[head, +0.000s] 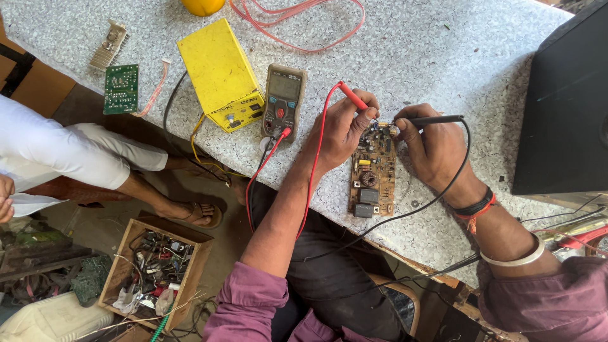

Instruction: The person uses a multimeter to test points on a green circuit board, then flips it over to test the other side. They continue testing various points on the board and a second brown circuit board, moving the probes between different components.

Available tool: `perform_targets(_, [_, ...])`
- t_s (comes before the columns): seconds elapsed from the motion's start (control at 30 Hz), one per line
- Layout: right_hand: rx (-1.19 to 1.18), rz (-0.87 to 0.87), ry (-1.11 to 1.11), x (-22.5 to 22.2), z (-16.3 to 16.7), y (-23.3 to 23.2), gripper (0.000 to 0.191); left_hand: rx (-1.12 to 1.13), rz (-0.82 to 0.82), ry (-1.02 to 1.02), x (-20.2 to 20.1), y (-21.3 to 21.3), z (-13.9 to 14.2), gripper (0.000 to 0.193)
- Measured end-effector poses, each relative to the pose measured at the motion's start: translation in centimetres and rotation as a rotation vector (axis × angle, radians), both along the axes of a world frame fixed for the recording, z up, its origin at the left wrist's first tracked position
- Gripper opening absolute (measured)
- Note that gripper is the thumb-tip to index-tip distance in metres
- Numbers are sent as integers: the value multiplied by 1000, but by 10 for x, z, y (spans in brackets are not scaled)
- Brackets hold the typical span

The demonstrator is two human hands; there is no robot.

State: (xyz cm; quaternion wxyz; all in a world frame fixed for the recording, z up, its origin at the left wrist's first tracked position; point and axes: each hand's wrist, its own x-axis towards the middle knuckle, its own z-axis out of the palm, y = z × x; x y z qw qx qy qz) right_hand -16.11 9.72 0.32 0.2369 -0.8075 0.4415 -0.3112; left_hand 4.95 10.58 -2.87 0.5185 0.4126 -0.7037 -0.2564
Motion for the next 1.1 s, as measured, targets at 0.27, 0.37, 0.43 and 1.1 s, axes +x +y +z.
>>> perform_targets(0.27, [6, 16, -8, 1, 4, 1, 26, 44, -5, -27, 1, -1, -2, 19])
perform_targets(0.37, [16, 19, -16, 1, 3, 0, 26, 38, -15, -17, 1, -1, -3, 20])
perform_targets(0.43, [27, 15, -16, 1, 2, 0, 26, 35, -4, -29, 1, -1, -3, 20])
perform_targets(1.1, [58, 3, -18, 1, 2, -1, 25, 14, 86, -203, -3, 3, 4, 14])
